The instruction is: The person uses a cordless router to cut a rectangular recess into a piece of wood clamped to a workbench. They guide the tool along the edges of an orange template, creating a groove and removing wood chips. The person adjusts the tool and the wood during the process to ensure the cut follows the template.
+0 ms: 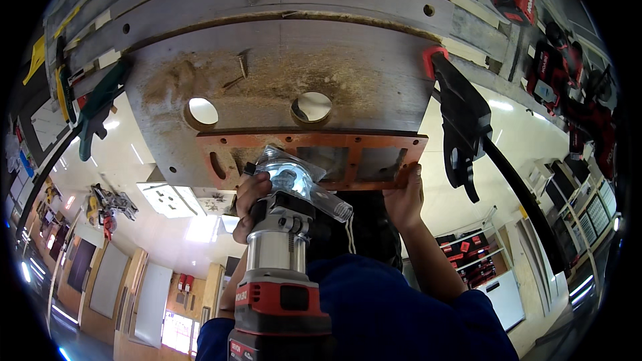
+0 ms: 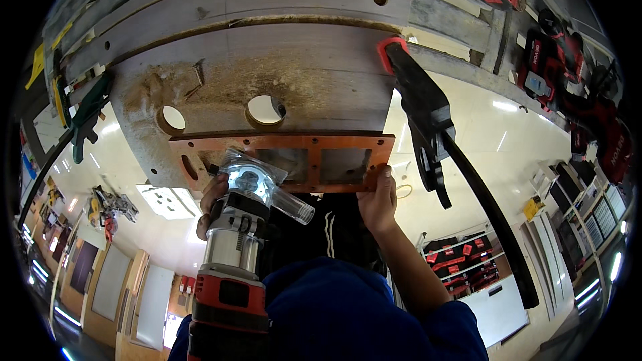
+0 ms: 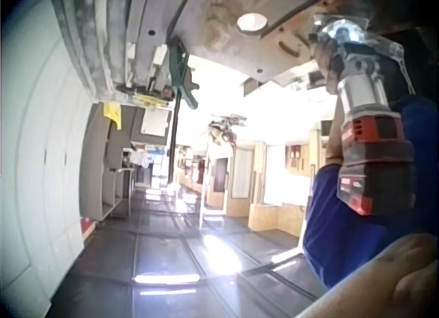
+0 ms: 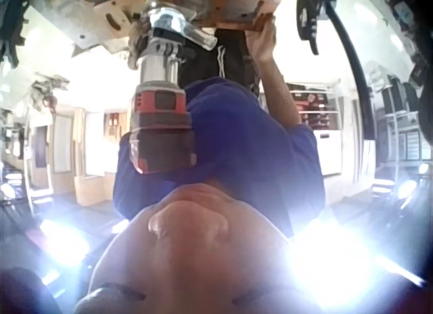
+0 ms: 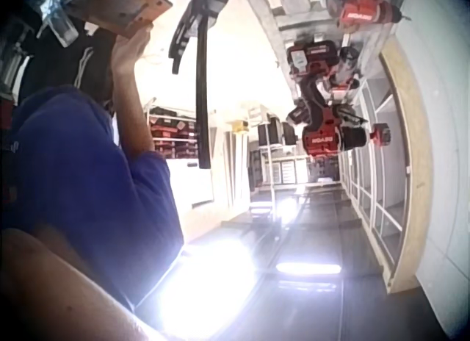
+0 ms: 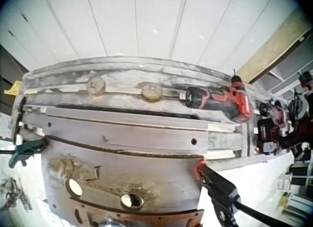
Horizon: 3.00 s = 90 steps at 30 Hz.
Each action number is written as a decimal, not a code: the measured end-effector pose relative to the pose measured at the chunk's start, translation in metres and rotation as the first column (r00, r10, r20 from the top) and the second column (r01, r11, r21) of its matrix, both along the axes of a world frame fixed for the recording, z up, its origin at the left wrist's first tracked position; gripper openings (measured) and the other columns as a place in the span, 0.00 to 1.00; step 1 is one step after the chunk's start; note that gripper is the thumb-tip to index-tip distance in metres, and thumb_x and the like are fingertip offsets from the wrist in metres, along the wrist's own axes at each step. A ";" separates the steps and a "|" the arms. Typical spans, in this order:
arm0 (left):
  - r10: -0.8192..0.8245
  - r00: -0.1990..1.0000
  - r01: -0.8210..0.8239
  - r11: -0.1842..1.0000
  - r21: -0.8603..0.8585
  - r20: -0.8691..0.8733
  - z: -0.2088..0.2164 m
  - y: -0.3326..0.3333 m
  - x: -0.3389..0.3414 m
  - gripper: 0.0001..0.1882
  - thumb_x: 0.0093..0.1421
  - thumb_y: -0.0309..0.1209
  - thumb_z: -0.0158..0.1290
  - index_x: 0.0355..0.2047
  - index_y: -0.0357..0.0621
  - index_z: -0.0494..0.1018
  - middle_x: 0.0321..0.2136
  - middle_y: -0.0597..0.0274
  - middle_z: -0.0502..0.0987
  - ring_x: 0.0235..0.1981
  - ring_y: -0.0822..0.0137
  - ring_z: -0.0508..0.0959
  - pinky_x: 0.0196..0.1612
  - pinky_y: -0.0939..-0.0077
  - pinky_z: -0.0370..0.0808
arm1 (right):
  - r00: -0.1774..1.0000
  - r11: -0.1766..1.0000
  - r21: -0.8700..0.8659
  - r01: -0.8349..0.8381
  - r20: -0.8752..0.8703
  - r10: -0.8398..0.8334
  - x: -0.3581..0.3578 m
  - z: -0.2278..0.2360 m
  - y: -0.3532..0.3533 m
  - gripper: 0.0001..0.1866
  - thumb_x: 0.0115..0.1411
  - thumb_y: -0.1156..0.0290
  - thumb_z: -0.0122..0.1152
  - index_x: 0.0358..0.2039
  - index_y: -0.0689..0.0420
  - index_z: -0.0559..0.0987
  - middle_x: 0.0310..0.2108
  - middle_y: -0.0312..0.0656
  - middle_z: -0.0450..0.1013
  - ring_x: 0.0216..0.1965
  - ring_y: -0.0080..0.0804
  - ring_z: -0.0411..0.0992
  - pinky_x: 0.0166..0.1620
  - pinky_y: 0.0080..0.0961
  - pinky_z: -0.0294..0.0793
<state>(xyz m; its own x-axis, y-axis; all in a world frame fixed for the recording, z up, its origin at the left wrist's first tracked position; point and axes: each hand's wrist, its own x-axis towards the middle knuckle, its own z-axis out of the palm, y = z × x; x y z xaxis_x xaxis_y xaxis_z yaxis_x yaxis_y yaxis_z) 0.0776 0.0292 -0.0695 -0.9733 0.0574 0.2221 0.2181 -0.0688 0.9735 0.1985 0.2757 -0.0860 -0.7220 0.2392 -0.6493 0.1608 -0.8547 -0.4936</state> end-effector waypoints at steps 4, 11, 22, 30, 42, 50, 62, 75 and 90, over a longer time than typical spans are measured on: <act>0.012 0.999 -0.013 1.000 -0.014 -0.045 -0.002 0.003 -0.003 0.34 0.68 0.52 0.29 0.49 0.32 0.72 0.48 0.41 0.75 0.54 0.50 0.73 0.59 0.56 0.66 | 0.984 0.997 0.080 -0.010 0.179 -0.005 -0.016 0.014 -0.005 0.24 0.75 0.52 0.38 0.58 0.58 0.67 0.55 0.41 0.70 0.58 0.32 0.69 0.61 0.35 0.68; -0.010 1.000 0.010 1.000 -0.001 -0.002 0.000 0.002 -0.004 0.35 0.68 0.52 0.29 0.50 0.33 0.72 0.49 0.41 0.75 0.55 0.51 0.72 0.59 0.56 0.66 | 0.996 0.996 0.072 -0.058 0.071 0.053 -0.001 0.003 -0.001 0.21 0.74 0.50 0.37 0.54 0.52 0.68 0.55 0.38 0.71 0.58 0.33 0.69 0.62 0.41 0.68; -0.088 0.920 0.061 0.995 0.081 0.382 0.003 -0.019 0.014 0.37 0.66 0.54 0.30 0.52 0.31 0.72 0.54 0.37 0.72 0.57 0.50 0.70 0.62 0.57 0.64 | 0.984 0.987 0.125 -0.098 0.161 0.077 -0.018 0.015 -0.001 0.26 0.74 0.49 0.35 0.61 0.54 0.66 0.58 0.40 0.70 0.61 0.35 0.68 0.63 0.41 0.68; -0.066 0.980 0.099 0.979 -0.180 0.185 0.013 -0.008 0.000 0.16 0.68 0.37 0.40 0.47 0.37 0.68 0.47 0.35 0.76 0.52 0.39 0.75 0.59 0.40 0.62 | 0.983 0.988 0.152 -0.038 0.186 0.009 -0.030 0.016 -0.007 0.17 0.72 0.53 0.49 0.47 0.54 0.73 0.41 0.32 0.75 0.43 0.20 0.75 0.47 0.23 0.76; -0.001 0.989 -0.024 0.986 -0.165 -0.148 -0.003 -0.001 0.001 0.17 0.62 0.29 0.56 0.44 0.43 0.59 0.44 0.30 0.77 0.47 0.34 0.79 0.54 0.34 0.67 | 0.984 0.974 0.217 -0.071 0.176 0.033 -0.042 0.022 -0.012 0.23 0.71 0.51 0.50 0.52 0.58 0.71 0.50 0.36 0.74 0.53 0.25 0.73 0.57 0.27 0.74; -0.005 0.968 0.061 0.975 -0.215 0.252 -0.002 -0.013 0.016 0.16 0.60 0.28 0.57 0.43 0.42 0.62 0.45 0.30 0.76 0.47 0.37 0.78 0.55 0.38 0.67 | 0.983 0.969 0.231 -0.086 0.176 0.045 -0.035 0.017 -0.010 0.27 0.71 0.49 0.48 0.55 0.61 0.70 0.54 0.40 0.73 0.55 0.30 0.73 0.58 0.32 0.75; 0.039 0.747 -0.028 0.999 -0.027 0.663 0.005 -0.020 0.024 0.33 0.60 0.52 0.44 0.57 0.41 0.70 0.53 0.47 0.71 0.49 0.52 0.76 0.46 0.56 0.80 | 0.985 0.975 0.219 -0.050 0.171 0.012 -0.035 0.014 -0.010 0.24 0.73 0.53 0.44 0.54 0.61 0.71 0.52 0.39 0.74 0.53 0.26 0.73 0.57 0.26 0.74; 0.004 0.764 0.022 0.999 -0.032 0.646 0.002 -0.023 0.022 0.35 0.59 0.52 0.48 0.59 0.40 0.67 0.54 0.45 0.69 0.49 0.50 0.77 0.45 0.55 0.83 | 0.842 0.995 -0.037 -0.090 0.531 0.096 -0.016 0.044 -0.033 0.35 0.73 0.42 0.29 0.64 0.59 0.63 0.62 0.48 0.66 0.62 0.42 0.66 0.66 0.44 0.61; 0.034 0.819 -0.012 0.999 -0.043 0.572 0.003 -0.019 0.024 0.37 0.57 0.53 0.47 0.60 0.39 0.65 0.56 0.46 0.68 0.56 0.48 0.73 0.56 0.54 0.78 | 0.454 0.058 0.710 -0.702 0.383 0.805 -0.072 0.081 -0.048 0.27 0.64 0.63 0.60 0.58 0.63 0.66 0.25 0.53 0.76 0.22 0.47 0.78 0.27 0.37 0.77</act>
<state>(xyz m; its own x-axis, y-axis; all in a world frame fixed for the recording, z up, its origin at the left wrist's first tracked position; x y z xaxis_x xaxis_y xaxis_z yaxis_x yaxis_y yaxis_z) 0.1015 0.0106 -0.0670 -0.9255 0.0300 -0.3775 -0.3784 -0.0342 0.9250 0.1266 0.2275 -0.0047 -0.8519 -0.1832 -0.4906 0.4021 0.3713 -0.8369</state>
